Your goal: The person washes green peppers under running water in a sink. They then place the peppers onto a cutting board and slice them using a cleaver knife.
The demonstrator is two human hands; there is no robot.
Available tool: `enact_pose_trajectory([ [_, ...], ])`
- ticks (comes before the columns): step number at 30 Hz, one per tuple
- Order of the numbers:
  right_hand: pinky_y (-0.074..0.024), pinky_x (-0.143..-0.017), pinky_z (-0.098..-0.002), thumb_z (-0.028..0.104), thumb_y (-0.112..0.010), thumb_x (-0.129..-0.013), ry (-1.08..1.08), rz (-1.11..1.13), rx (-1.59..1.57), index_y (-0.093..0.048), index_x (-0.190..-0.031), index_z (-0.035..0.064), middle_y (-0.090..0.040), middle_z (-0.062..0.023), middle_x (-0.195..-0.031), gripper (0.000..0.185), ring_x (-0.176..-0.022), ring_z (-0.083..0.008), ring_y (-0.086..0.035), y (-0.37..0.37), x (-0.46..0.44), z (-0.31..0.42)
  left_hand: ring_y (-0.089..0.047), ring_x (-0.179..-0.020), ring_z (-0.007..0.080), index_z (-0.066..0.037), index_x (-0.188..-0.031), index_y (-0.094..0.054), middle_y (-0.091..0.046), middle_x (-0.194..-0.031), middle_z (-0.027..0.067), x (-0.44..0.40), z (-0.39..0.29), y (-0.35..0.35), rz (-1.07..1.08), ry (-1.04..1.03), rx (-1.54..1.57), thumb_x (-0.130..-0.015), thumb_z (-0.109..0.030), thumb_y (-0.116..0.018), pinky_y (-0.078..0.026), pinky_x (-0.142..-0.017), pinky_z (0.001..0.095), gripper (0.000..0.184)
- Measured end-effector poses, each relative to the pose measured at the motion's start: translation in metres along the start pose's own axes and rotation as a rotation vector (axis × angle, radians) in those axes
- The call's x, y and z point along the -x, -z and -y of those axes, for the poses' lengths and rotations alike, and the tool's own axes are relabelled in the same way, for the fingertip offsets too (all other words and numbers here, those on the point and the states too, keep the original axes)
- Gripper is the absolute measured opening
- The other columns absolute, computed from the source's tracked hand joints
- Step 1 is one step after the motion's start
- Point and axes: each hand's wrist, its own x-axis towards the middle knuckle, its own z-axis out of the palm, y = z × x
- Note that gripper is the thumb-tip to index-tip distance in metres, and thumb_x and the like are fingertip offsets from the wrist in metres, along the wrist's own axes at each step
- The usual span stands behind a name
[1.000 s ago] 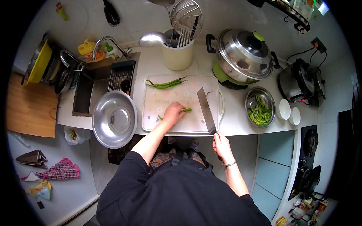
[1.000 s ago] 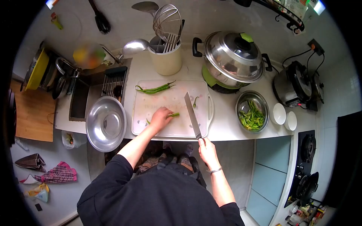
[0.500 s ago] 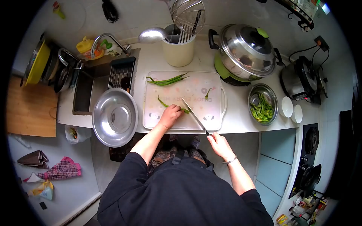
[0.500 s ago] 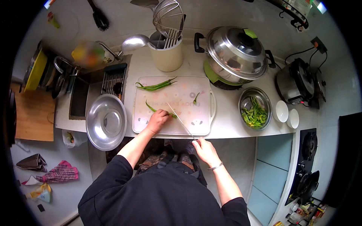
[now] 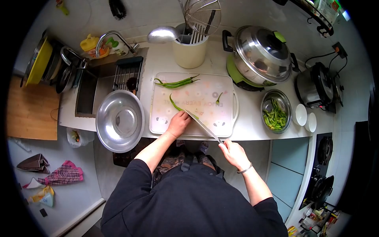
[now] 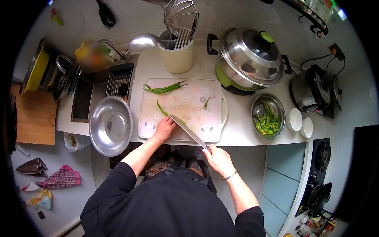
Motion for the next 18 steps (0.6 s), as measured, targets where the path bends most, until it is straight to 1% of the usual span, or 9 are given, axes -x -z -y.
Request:
enact_pose_trajectory([
  [6, -0.0477, -0.067, -0.0467, 0.038, -0.048, -0.092, 0.009, 0.045, 0.017, -0.054, -0.086, -0.0013, -0.062, -0.0218, -0.076, 0.040, -0.076, -0.0396, -0.061, -0.003, -0.011, -0.003, -0.056, -0.094, 0.0252, -0.005, -0.091, -0.062, -0.058, -0.098, 0.0076, 0.003, -0.001, 0.000, -0.007, 0.006, 0.006, -0.071, -0.010, -0.057, -0.051, -0.078, 0.0337, 0.021],
  [9, -0.0466, -0.068, -0.0479, 0.038, -0.047, -0.093, 0.015, 0.028, -0.036, -0.054, -0.086, -0.0018, -0.061, -0.0237, -0.077, 0.041, -0.077, -0.0415, -0.060, -0.023, -0.028, -0.012, -0.056, -0.094, 0.0258, -0.005, -0.093, -0.061, -0.058, -0.100, 0.0082, 0.005, -0.002, -0.002, -0.008, 0.028, 0.014, -0.072, -0.009, -0.056, -0.050, -0.079, 0.0339, 0.022],
  [11, -0.0454, -0.068, -0.0472, 0.038, -0.046, -0.094, -0.004, -0.019, -0.162, -0.054, -0.086, -0.0024, -0.060, -0.0255, -0.077, 0.041, -0.078, -0.0429, -0.059, -0.035, -0.035, -0.010, -0.057, -0.095, 0.0261, -0.005, -0.095, -0.060, -0.058, -0.102, 0.0086, 0.009, -0.001, -0.004, -0.009, 0.043, 0.010, -0.073, -0.009, -0.056, -0.050, -0.079, 0.0340, 0.023],
  [12, -0.0454, -0.068, -0.0472, 0.038, -0.046, -0.094, -0.002, -0.017, -0.164, -0.054, -0.086, -0.0024, -0.060, -0.0255, -0.077, 0.041, -0.078, -0.0429, -0.059, -0.038, -0.038, -0.013, -0.057, -0.096, 0.0264, -0.004, -0.095, -0.059, -0.058, -0.103, 0.0089, 0.010, 0.000, -0.004, -0.007, 0.065, 0.023, -0.074, -0.008, -0.055, -0.050, -0.080, 0.0338, 0.022],
  [14, -0.0446, -0.068, -0.0458, 0.037, -0.046, -0.094, -0.091, 0.016, -0.327, -0.054, -0.085, -0.0025, -0.059, -0.0264, -0.077, 0.041, -0.079, -0.0434, -0.058, -0.036, -0.042, -0.022, -0.057, -0.096, 0.0266, -0.004, -0.096, -0.059, -0.058, -0.105, 0.0092, 0.011, 0.000, -0.005, -0.005, 0.088, 0.040, -0.074, -0.007, -0.054, -0.050, -0.081, 0.0336, 0.022],
  [15, -0.0444, -0.067, -0.0444, 0.036, -0.047, -0.094, -0.096, 0.015, -0.325, -0.055, -0.084, -0.0027, -0.059, -0.0262, -0.078, 0.041, -0.078, -0.0430, -0.058, -0.031, -0.037, -0.020, -0.057, -0.096, 0.0263, -0.004, -0.096, -0.059, -0.058, -0.105, 0.0090, 0.011, 0.000, -0.005, 0.002, 0.092, 0.044, -0.074, -0.007, -0.053, -0.050, -0.081, 0.0331, 0.023],
  [18, -0.0449, -0.068, -0.0448, 0.037, -0.047, -0.093, -0.064, 0.046, -0.265, -0.055, -0.085, -0.0027, -0.060, -0.0258, -0.079, 0.041, -0.079, -0.0425, -0.058, -0.014, -0.022, -0.013, -0.056, -0.096, 0.0254, -0.004, -0.097, -0.059, -0.058, -0.105, 0.0086, 0.013, 0.001, -0.006, -0.003, 0.080, 0.042, -0.074, -0.007, -0.053, -0.050, -0.081, 0.0322, 0.023],
])
